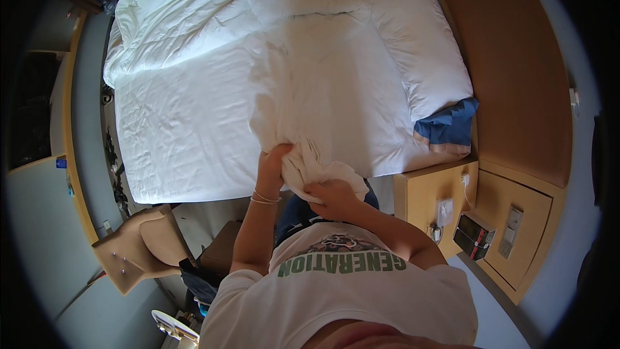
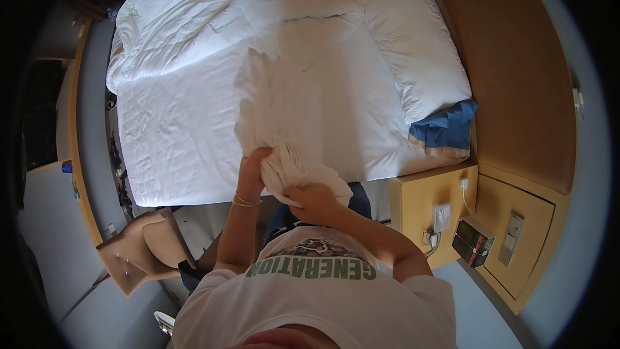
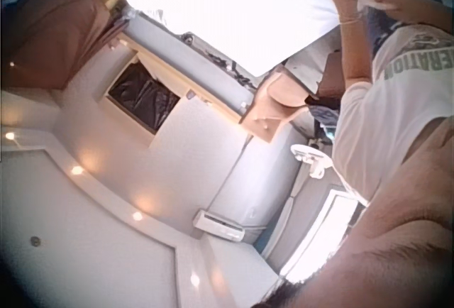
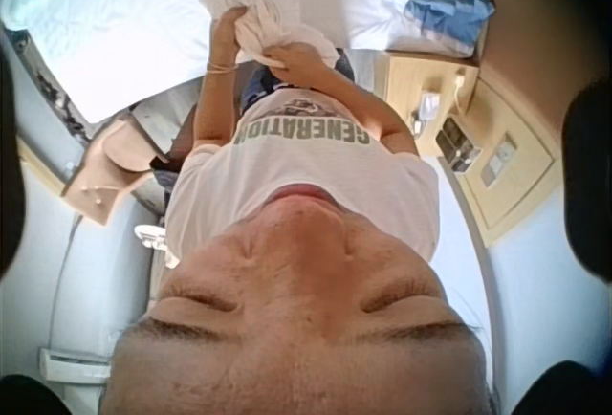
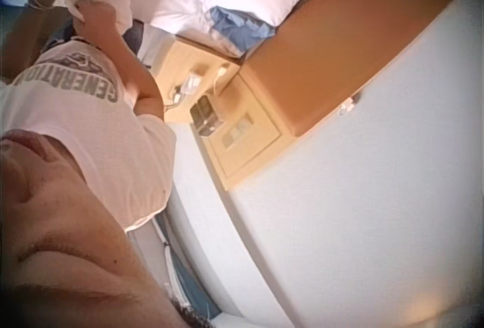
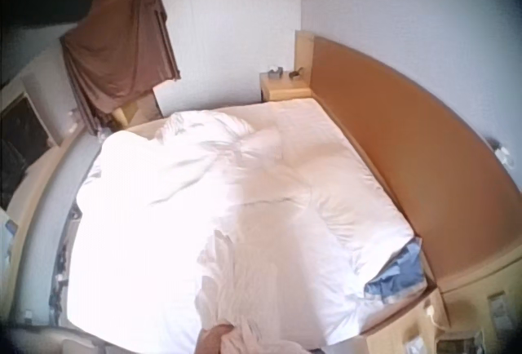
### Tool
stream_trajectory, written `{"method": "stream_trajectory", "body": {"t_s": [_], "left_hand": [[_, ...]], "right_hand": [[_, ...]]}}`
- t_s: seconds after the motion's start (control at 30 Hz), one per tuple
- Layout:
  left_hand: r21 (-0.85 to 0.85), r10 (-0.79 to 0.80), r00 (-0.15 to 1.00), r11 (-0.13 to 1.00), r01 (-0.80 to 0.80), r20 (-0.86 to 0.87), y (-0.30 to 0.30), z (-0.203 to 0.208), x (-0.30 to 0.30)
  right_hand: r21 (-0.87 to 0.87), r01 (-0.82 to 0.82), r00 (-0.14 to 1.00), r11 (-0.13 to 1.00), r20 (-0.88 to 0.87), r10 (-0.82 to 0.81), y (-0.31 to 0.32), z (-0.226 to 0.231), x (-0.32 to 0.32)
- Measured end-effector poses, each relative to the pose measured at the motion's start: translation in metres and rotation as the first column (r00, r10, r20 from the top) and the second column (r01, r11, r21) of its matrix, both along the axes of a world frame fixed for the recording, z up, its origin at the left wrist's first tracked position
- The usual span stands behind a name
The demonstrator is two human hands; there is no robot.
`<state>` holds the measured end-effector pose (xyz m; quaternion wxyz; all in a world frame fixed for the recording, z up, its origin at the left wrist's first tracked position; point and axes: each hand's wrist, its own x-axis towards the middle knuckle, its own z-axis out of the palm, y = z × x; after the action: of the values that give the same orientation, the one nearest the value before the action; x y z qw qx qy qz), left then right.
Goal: The person inserts a pillow into a white pillowcase on a bed. They align the corners, push the pillow inside, and smooth the case. The pillow is then placed on a chair.
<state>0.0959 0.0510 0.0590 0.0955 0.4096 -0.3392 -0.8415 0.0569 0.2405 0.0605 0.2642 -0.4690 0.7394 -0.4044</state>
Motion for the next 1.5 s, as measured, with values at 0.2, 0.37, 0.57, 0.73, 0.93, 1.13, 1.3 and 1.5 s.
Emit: {"method": "stream_trajectory", "body": {"t_s": [0.2, 0.37, 0.57, 0.73, 0.93, 1.13, 1.3, 1.5], "left_hand": [[-0.325, 0.225, 0.974, 0.924, -0.201, 0.036, -0.062, 0.092, 0.039], [-0.512, 0.260, 0.959, 0.842, -0.167, 0.115, -0.097, 0.098, 0.038], [-0.556, 0.104, 0.981, 0.831, 0.006, 0.166, -0.144, -0.026, -0.001], [-0.449, -0.014, 0.967, 0.884, 0.132, 0.256, -0.166, -0.189, -0.032], [-0.253, 0.141, 0.928, 0.966, -0.053, 0.345, -0.156, -0.292, -0.053], [-0.278, -0.001, 0.850, 0.945, 0.174, 0.527, -0.168, -0.320, -0.040], [-0.234, -0.098, 0.719, 0.908, 0.348, 0.688, -0.177, -0.339, -0.034], [-0.264, -0.020, 0.757, 0.931, 0.252, 0.653, -0.176, -0.334, -0.048]], "right_hand": [[-0.237, -0.029, 0.962, 0.971, 0.255, 0.092, -0.080, 0.033, -0.003], [-0.097, 0.058, 0.893, 0.994, 0.450, -0.009, -0.124, 0.007, -0.012], [0.171, 0.147, 0.925, 0.974, 0.326, -0.197, -0.150, -0.077, -0.040], [0.317, 0.340, 0.812, 0.885, 0.375, -0.447, -0.172, -0.160, -0.087], [0.410, 0.560, 0.499, 0.720, 0.527, -0.688, -0.240, -0.248, -0.158], [0.499, 0.630, 0.102, 0.595, 0.706, -0.701, -0.321, -0.311, -0.200], [0.361, 0.727, 0.164, 0.584, 0.735, -0.658, -0.334, -0.300, -0.201], [0.326, 0.470, 0.694, 0.820, 0.437, -0.571, -0.242, -0.209, -0.157]]}}
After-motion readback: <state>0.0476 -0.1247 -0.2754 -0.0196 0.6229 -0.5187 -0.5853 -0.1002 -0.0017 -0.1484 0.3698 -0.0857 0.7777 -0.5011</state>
